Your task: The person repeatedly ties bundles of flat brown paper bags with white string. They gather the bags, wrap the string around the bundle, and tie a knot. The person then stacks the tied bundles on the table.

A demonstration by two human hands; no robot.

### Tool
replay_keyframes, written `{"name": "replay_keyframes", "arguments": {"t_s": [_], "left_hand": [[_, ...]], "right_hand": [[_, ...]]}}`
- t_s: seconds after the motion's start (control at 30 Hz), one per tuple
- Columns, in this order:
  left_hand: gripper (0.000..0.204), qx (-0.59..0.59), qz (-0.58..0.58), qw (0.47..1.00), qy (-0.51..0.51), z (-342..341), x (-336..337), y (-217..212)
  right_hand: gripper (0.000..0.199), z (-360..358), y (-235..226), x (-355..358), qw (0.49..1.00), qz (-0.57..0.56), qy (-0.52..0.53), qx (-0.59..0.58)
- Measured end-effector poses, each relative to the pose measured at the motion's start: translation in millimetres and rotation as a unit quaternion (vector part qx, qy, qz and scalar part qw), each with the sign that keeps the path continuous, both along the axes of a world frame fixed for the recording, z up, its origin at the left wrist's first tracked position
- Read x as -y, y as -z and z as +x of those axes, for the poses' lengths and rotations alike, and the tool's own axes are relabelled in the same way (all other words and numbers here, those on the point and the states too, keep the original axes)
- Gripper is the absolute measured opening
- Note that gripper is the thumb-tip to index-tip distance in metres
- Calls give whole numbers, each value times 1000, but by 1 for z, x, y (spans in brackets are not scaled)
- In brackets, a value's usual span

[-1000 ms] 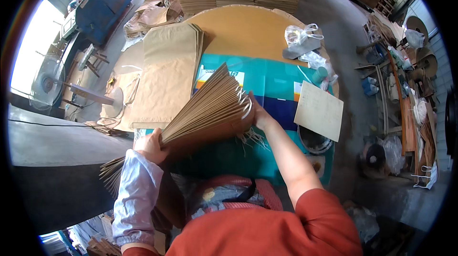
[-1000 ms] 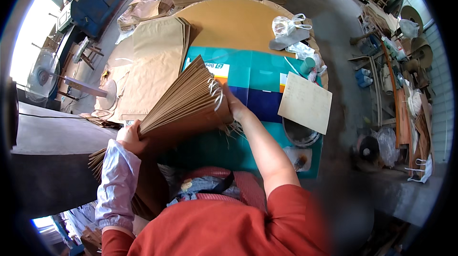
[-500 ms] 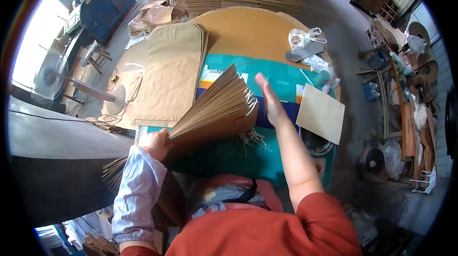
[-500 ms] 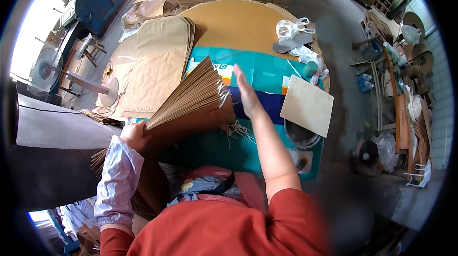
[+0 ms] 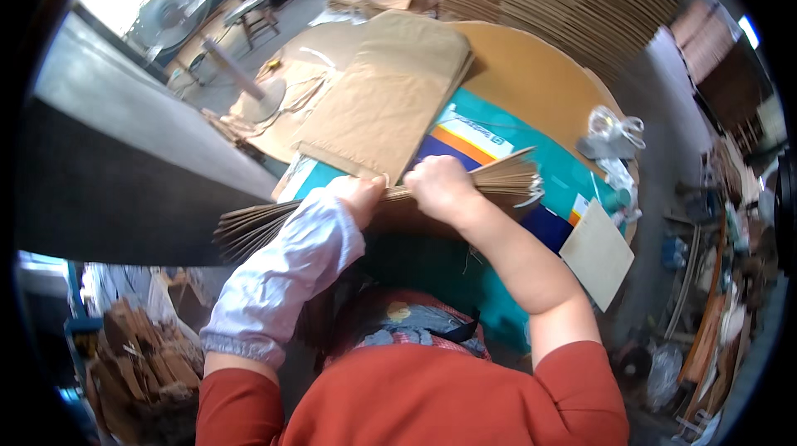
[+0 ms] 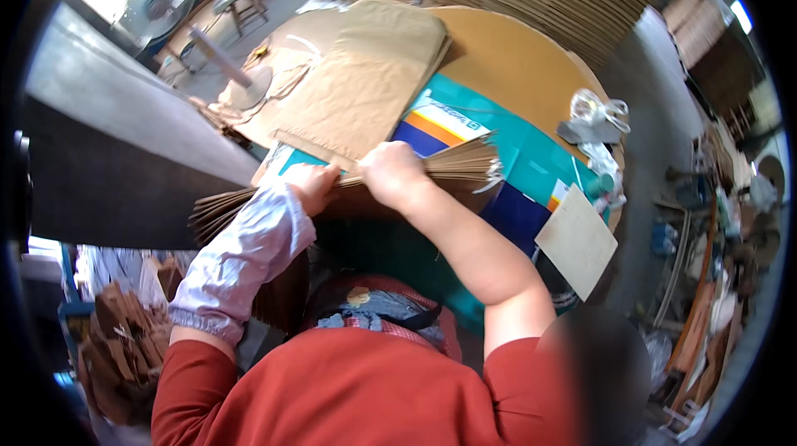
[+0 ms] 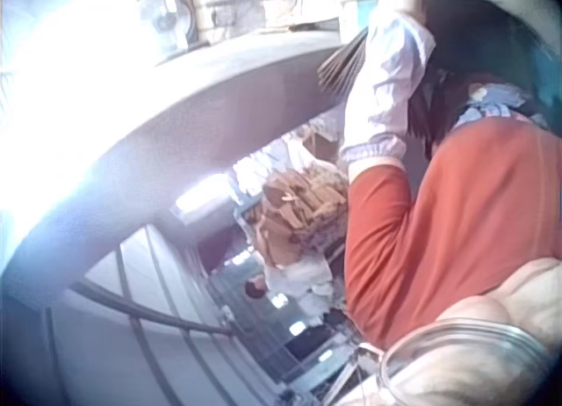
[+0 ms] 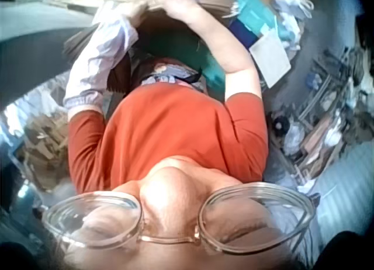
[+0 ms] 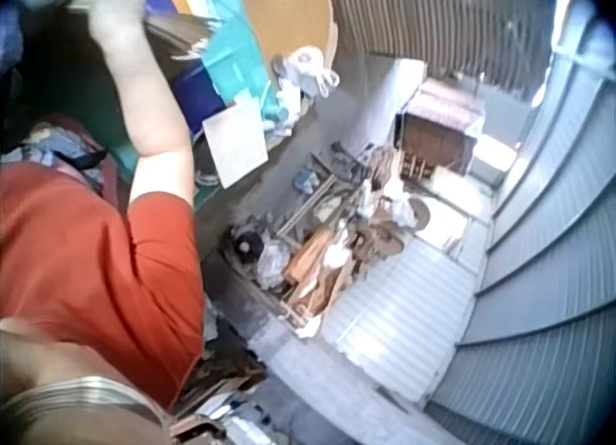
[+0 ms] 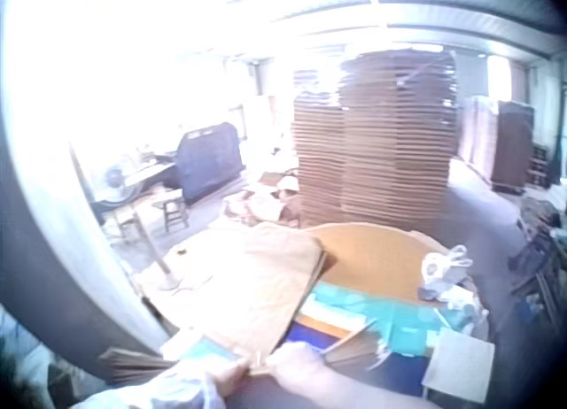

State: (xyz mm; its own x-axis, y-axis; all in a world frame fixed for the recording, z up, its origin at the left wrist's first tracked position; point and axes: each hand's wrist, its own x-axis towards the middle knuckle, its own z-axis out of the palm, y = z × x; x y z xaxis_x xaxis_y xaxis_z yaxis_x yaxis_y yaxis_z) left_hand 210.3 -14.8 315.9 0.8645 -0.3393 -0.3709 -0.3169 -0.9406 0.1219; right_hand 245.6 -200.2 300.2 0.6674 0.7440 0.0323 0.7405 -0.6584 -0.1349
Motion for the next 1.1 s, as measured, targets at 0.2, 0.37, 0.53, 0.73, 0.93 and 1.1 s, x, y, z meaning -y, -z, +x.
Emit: {"name": "replay_keyframes", "arguments": {"t_s": [0.2, 0.37, 0.53, 0.73, 0.93, 1.1], "left_hand": [[23, 21, -42, 993, -104, -65, -100, 12], [18, -1, 75, 980, -183, -116, -169, -5], [5, -19, 126, 990, -57, -89, -154, -32], [9, -24, 113, 988, 100, -71, -122, -74], [13, -77, 188, 951, 231, -17, -76, -70], [25, 155, 51, 958, 237, -15, -102, -3]], "right_hand": [[2, -16, 5, 16, 999, 41, -33, -2], [3, -35, 1, 9, 997, 63, -50, 0], [2, -70, -11, 43, 995, 90, -20, 25], [8, -121, -49, 78, 994, 86, 70, -5], [11, -148, -41, 97, 987, 38, 153, -13], [17, -156, -11, 85, 975, 55, 217, -5]]}}
